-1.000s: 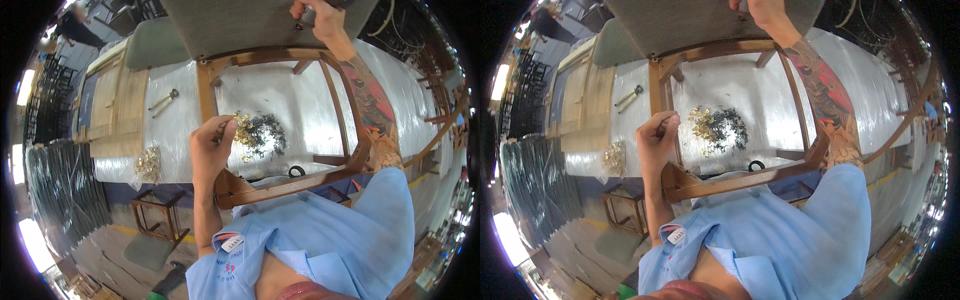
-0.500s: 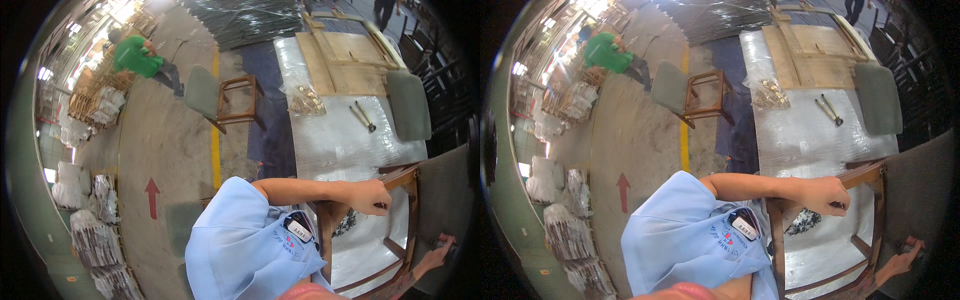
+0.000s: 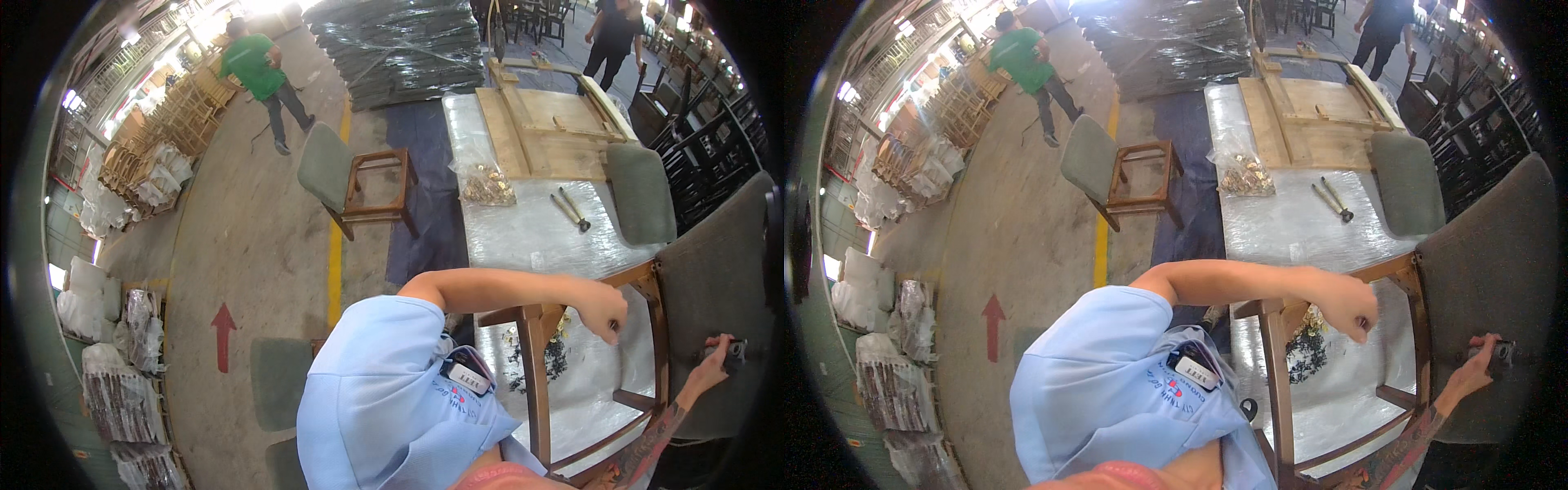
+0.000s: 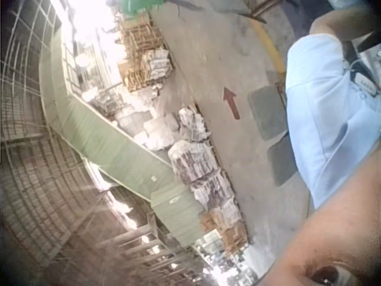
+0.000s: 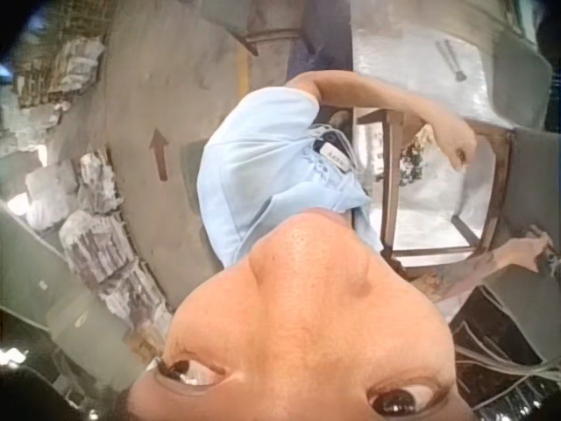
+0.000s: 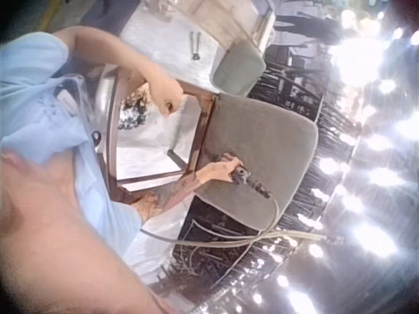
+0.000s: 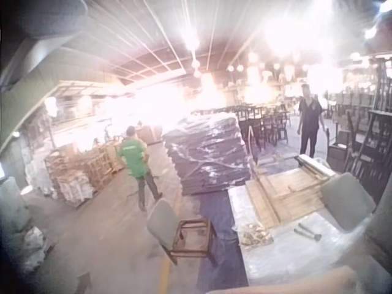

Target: The person assembles a wooden chair by attaching the seat cushion to the frame using a pneumatic screwdriver. They position the seat, insert screws, and tighten them at multiple points on the chair frame.

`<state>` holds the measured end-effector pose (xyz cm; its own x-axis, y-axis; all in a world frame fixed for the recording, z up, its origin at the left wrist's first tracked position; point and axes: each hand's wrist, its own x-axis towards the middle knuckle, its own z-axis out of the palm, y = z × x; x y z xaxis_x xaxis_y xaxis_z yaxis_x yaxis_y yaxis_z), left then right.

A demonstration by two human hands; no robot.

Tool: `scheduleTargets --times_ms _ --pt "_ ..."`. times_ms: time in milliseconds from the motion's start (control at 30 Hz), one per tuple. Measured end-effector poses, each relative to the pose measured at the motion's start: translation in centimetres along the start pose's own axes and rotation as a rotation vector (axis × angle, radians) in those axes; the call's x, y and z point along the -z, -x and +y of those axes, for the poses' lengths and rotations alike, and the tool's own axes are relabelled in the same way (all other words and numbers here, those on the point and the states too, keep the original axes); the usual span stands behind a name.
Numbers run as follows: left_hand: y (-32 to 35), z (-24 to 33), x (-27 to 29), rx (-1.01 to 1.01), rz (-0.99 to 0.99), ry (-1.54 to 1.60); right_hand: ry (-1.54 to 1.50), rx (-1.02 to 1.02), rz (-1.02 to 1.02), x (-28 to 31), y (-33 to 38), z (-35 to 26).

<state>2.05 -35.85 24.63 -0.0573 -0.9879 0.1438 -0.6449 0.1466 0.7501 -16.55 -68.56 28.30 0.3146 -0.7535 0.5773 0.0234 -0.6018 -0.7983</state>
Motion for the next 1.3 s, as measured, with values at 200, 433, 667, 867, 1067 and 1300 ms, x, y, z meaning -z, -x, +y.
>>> scheduleTargets --times_ms 200,433,667,867,1067,1300 --pt "-7.3 1.7 -6.2 -0.015 -0.527 -0.36 -0.106 -0.016 -0.05 -1.1 0.3 -1.7" --pt "-12.2 1.8 -11.8 0.074 -0.554 -0.207 -0.049 -0.132 0.106 0.4 0.4 -3.0" --pt "-10.8 -7.4 -12.7 0.606 -0.819 -0.378 -0.146 -0.119 0.01 -3.3 0.9 -4.3" --pt "-10.0 -5.2 -12.4 0.673 -0.701 -0.134 -0.15 -0.056 0.053 -1.8 0.8 -3.6" --pt "-9.6 -6.2 -12.4 0.61 -0.745 -0.115 -0.223 -0.068 0.063 -2.5 0.5 -4.5" --pt "-11.4 -7.8 -14.6 0.627 -0.794 -0.147 -0.362 -0.104 0.09 2.1 -1.4 -6.9"
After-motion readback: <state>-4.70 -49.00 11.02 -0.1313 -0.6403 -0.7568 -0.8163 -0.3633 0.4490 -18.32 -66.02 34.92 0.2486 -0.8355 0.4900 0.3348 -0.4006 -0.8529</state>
